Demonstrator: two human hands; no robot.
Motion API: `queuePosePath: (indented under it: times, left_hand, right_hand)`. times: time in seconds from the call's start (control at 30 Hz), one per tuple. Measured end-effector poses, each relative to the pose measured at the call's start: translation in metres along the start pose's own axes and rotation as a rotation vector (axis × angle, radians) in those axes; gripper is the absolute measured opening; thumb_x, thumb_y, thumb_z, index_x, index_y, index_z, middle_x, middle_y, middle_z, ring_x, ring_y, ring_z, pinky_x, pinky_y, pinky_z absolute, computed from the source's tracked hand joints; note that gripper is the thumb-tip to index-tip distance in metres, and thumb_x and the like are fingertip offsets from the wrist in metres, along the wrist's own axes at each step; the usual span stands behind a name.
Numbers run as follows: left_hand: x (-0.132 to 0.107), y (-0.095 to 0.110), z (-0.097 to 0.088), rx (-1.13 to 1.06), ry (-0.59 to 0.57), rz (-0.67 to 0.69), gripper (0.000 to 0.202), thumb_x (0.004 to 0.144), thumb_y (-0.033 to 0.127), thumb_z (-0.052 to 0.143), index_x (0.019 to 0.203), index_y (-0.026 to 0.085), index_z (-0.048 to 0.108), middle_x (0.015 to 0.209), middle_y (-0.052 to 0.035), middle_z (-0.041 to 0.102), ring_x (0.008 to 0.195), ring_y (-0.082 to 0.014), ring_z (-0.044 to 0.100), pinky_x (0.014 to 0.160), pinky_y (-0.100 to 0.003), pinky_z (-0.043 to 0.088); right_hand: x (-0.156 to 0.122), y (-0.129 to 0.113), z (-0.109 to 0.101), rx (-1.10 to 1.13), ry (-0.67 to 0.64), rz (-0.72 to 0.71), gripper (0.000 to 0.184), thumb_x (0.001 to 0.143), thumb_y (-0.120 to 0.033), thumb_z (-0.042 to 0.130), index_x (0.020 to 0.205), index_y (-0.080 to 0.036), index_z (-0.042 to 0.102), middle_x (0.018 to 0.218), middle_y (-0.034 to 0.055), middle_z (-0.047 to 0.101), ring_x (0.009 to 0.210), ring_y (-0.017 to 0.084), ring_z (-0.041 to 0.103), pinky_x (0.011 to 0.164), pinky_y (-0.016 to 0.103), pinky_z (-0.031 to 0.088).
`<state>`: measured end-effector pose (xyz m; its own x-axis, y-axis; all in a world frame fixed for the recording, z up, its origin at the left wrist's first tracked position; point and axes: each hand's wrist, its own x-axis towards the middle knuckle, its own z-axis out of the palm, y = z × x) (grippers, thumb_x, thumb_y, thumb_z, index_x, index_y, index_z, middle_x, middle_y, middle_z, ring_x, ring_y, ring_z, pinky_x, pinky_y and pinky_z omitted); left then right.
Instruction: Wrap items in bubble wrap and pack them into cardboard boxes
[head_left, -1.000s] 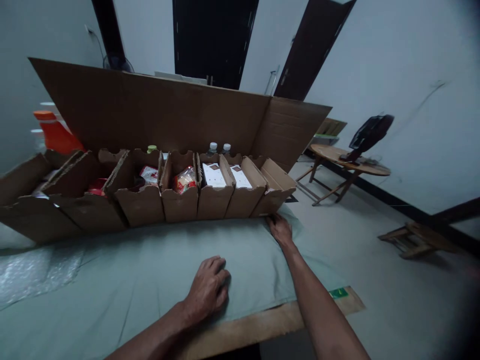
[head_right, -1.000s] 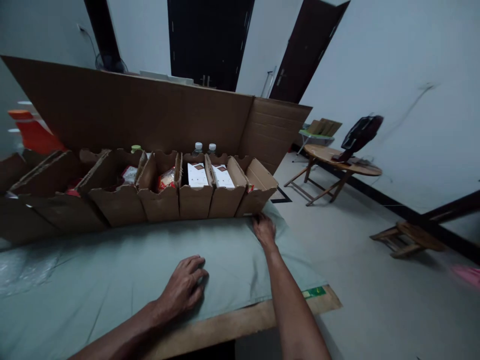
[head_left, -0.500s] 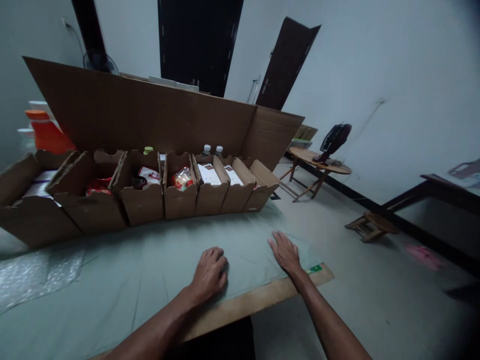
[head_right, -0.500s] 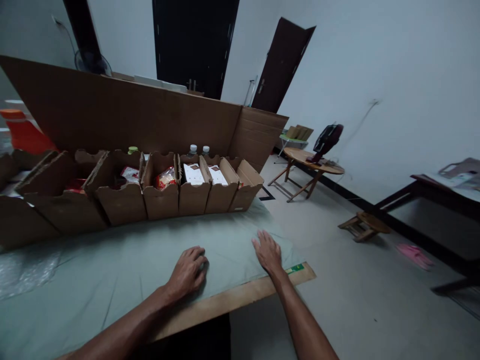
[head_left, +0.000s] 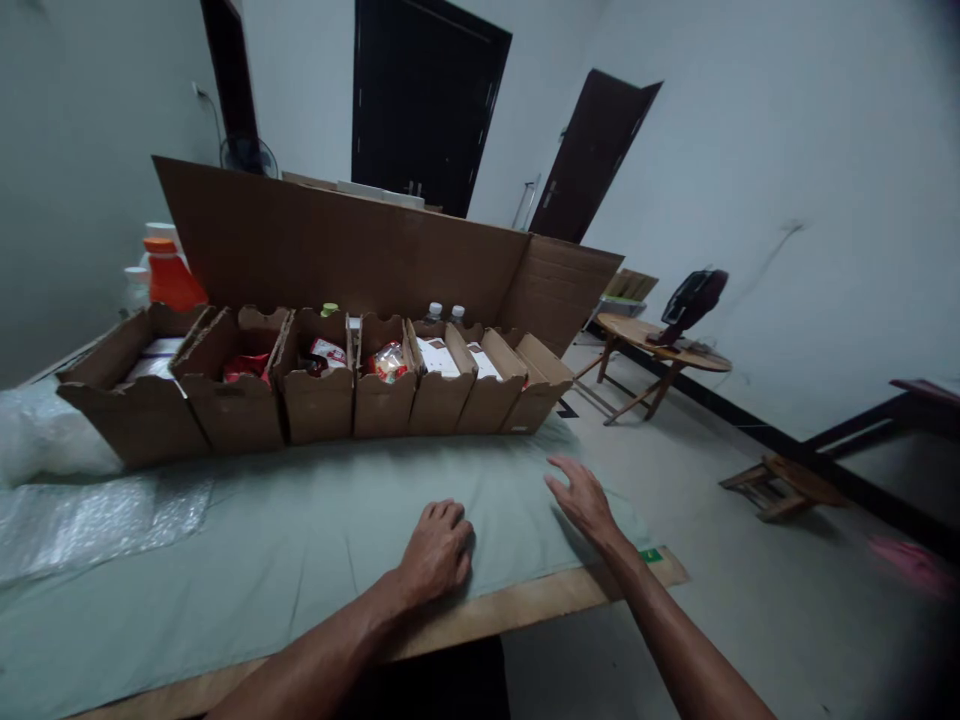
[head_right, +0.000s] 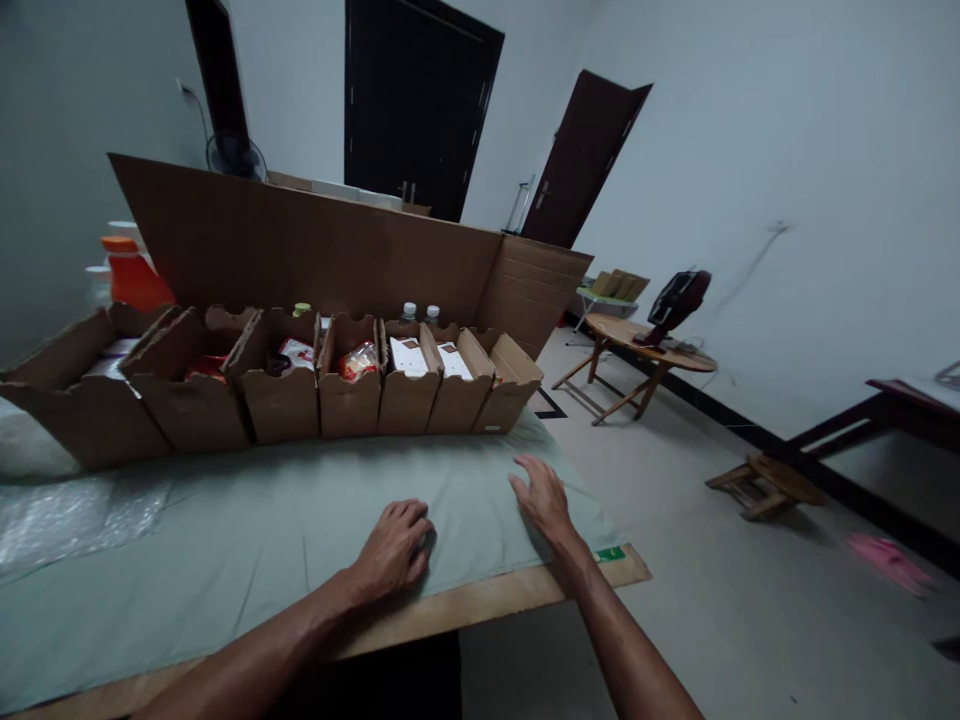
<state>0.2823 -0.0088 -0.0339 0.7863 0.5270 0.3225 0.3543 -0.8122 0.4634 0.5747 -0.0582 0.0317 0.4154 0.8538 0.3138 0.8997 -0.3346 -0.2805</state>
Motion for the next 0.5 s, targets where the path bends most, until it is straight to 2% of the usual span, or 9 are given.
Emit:
queuePosePath:
  times: [0.13,0.23,0.3,0.37,0.43,0.5]
  left_hand:
    - [0.0,0.002,-0.001,-0.02,-0.029,0.03,0.028,0.077,0.016,0.061,0.104,0.019,0.066,0.129,-0.0117,0.062,0.124,-0.0295,0.05,0.108,-0.047,0.04]
    - [0.002,0.002,-0.001,-0.058,-0.047,0.048,0.026,0.078,0.017,0.061,0.103,0.02,0.066,0.13,-0.0112,0.062,0.124,-0.029,0.051,0.108,-0.047,0.04]
    - [0.002,0.001,0.0,-0.078,-0.049,0.052,0.025,0.078,0.017,0.061,0.102,0.02,0.067,0.129,-0.0111,0.063,0.124,-0.0288,0.052,0.108,-0.047,0.041]
    - [0.003,0.0,0.001,-0.095,-0.043,0.058,0.026,0.076,0.017,0.063,0.101,0.02,0.067,0.129,-0.0113,0.063,0.124,-0.029,0.052,0.107,-0.046,0.041]
    - [0.003,-0.001,0.003,-0.121,-0.027,0.073,0.027,0.074,0.017,0.064,0.1,0.019,0.068,0.128,-0.0116,0.064,0.123,-0.0296,0.053,0.107,-0.047,0.042]
    - [0.004,-0.003,0.006,-0.181,0.025,0.067,0.025,0.072,0.016,0.064,0.096,0.019,0.069,0.123,-0.0111,0.067,0.117,-0.029,0.057,0.103,-0.046,0.046]
  right_hand:
    - [0.051,-0.054,-0.013,0.14,0.035,-0.155,0.053,0.089,-0.032,0.048,0.142,-0.022,0.052,0.119,0.0081,0.072,0.097,0.022,0.069,0.087,0.035,0.055]
    - [0.091,-0.086,-0.018,0.162,0.024,-0.201,0.059,0.089,-0.03,0.052,0.148,-0.024,0.046,0.105,0.0039,0.075,0.083,0.019,0.07,0.077,0.03,0.053]
    - [0.114,-0.1,-0.017,0.143,0.001,-0.204,0.058,0.084,-0.028,0.058,0.142,-0.025,0.054,0.095,0.0026,0.076,0.08,0.021,0.069,0.075,0.029,0.051]
    - [0.13,-0.108,-0.012,0.123,-0.015,-0.196,0.048,0.078,-0.024,0.062,0.126,-0.025,0.067,0.091,0.0041,0.077,0.082,0.023,0.069,0.076,0.03,0.05]
    - [0.139,-0.111,-0.008,0.117,-0.019,-0.184,0.033,0.076,-0.021,0.061,0.105,-0.024,0.075,0.088,0.0063,0.077,0.084,0.025,0.069,0.077,0.032,0.05]
    - [0.139,-0.112,-0.007,0.133,-0.008,-0.181,0.024,0.076,-0.019,0.058,0.091,-0.024,0.077,0.084,0.0065,0.077,0.085,0.025,0.069,0.076,0.032,0.05]
